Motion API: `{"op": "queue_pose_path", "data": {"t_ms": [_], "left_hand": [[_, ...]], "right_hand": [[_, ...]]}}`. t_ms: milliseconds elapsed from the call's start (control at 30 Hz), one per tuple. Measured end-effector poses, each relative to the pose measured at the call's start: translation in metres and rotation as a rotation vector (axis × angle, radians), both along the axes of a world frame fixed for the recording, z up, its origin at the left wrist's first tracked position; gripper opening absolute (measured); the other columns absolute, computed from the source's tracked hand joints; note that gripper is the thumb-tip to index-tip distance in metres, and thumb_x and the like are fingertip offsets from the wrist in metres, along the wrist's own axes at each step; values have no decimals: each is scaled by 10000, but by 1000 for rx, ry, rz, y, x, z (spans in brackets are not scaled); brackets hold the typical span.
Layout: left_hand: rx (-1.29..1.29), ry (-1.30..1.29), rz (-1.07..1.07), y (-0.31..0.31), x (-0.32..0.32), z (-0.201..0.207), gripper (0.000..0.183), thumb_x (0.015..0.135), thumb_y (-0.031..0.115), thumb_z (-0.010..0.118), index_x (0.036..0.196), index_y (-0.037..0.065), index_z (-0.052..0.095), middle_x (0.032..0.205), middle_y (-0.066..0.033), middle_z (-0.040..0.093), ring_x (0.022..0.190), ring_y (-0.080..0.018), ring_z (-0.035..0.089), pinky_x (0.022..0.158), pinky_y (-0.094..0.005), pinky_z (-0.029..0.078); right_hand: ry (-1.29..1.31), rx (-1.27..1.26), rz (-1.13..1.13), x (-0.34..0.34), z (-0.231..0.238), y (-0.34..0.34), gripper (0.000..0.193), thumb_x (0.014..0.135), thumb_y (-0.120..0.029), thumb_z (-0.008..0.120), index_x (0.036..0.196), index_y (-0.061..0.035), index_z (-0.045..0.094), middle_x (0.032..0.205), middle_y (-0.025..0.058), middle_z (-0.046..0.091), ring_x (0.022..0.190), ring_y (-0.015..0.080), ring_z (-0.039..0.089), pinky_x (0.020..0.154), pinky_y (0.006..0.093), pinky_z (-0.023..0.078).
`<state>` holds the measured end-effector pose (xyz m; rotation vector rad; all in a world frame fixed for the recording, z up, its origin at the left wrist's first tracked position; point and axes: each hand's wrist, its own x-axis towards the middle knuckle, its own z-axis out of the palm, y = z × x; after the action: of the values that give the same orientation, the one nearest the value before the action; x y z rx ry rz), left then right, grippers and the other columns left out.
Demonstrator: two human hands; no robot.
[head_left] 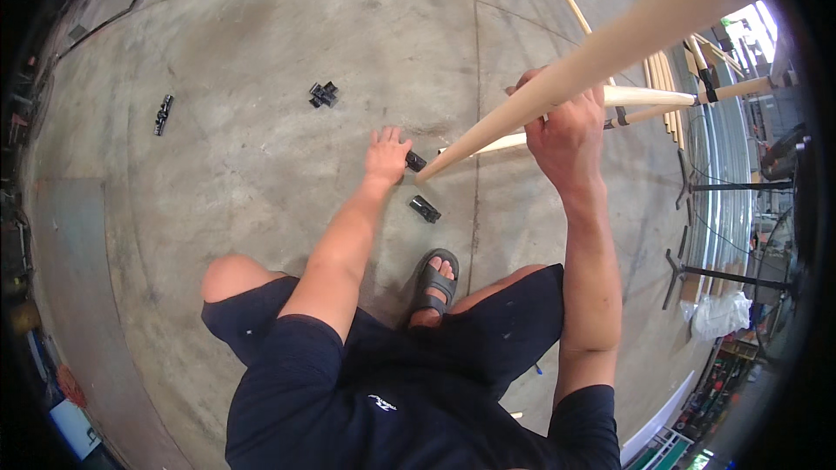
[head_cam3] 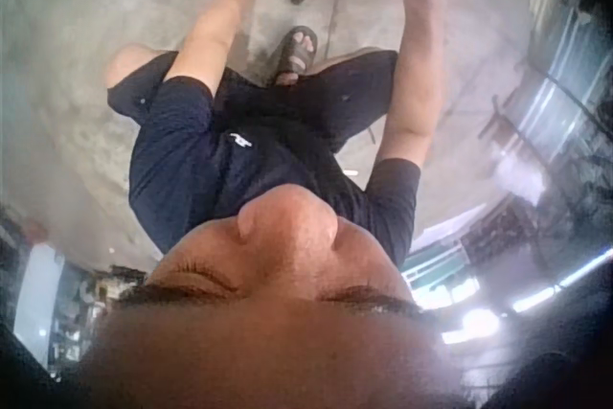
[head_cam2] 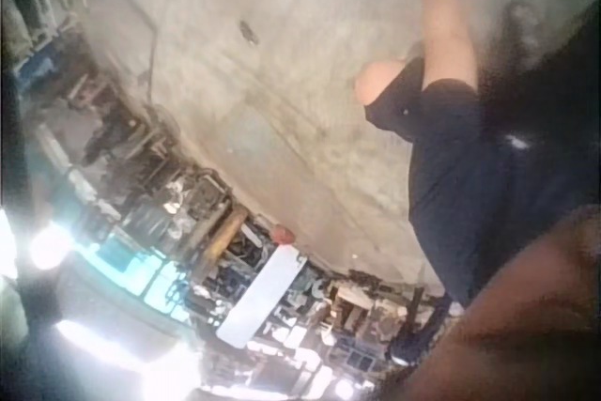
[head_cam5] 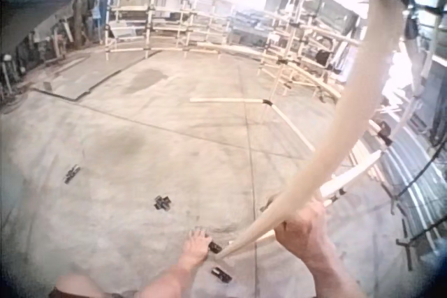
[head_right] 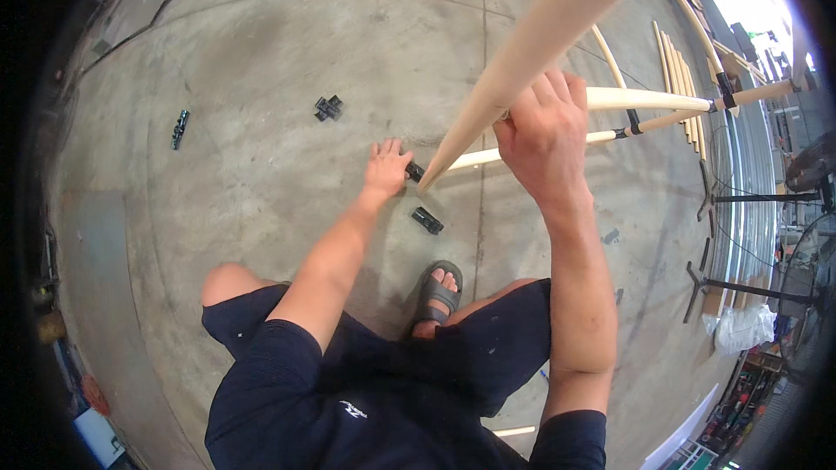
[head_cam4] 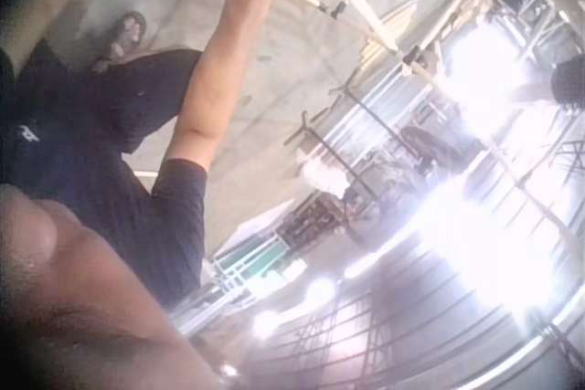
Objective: The person assembles a wooden frame by fitting wooden rods into black plastic joints and securing them using a power drill.
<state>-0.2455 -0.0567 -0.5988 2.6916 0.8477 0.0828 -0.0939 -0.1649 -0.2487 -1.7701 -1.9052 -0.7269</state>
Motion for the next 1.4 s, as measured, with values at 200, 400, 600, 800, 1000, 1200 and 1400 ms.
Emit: {"op": "queue_pose_path", "data": {"t_ms": [200, 400, 600, 800, 1000, 1200, 1400], "left_hand": [[-99, -53, 128, -10, -39, -24, 258, 904, 282, 680, 1083, 107, 619, 1045, -118, 656, 1038, -313, 623, 997, -541, 433], [-967, -238, 534, -27, -84, -9, 250, 994, 268, 591, 1007, 21, 553, 853, -150, 677, 628, -244, 644, 626, -402, 527], [-1434, -625, 714, -56, -100, 5, 270, 1005, 241, 586, 1119, 4, 528, 963, -149, 692, 661, -205, 651, 592, -349, 545], [-1722, -892, 747, -65, -71, -17, 239, 1004, 184, 582, 1183, 34, 532, 1042, -104, 679, 829, -224, 674, 670, -361, 566], [-1685, -1100, 1050, -78, -56, -49, 214, 1035, 168, 528, 1219, 58, 520, 1123, -116, 648, 976, -258, 665, 816, -423, 560], [-1692, -1169, 1202, -100, -49, -42, 173, 1034, 194, 559, 1143, 60, 554, 1112, -92, 633, 1028, -228, 643, 822, -415, 555], [-1595, -1117, 1301, -110, -26, -50, 158, 997, 215, 642, 1070, 80, 605, 931, -18, 650, 818, -186, 646, 702, -397, 562]], "right_hand": [[30, 20, -13, -7, 0, -3, 224, 689, -42, 720, 879, -98, 616, 800, 33, 586, 821, 244, 588, 763, 380, 430], [79, -179, -60, -14, -3, -5, 223, 734, -73, 731, 924, -110, 620, 864, 22, 630, 861, 232, 599, 797, 380, 440], [478, -4, -12, -21, -23, -53, 295, 784, -117, 766, 1048, -64, 645, 1002, 85, 661, 1019, 262, 628, 896, 413, 486], [693, -245, 93, -28, -121, -30, 255, 846, -174, 779, 974, 15, 667, 926, 128, 704, 927, 265, 684, 841, 380, 540], [1497, -111, 197, -60, -192, -2, 127, 952, -94, 661, 930, -12, 566, 796, 33, 603, 757, 115, 590, 694, 288, 492], [1477, 31, 169, -76, -180, 8, 164, 990, -85, 611, 846, -25, 560, 650, 18, 552, 598, 99, 532, 581, 265, 464], [1536, 139, 138, -77, -148, 18, 287, 979, -138, 648, 735, -43, 529, 597, 0, 517, 553, 82, 488, 530, 261, 416]]}}
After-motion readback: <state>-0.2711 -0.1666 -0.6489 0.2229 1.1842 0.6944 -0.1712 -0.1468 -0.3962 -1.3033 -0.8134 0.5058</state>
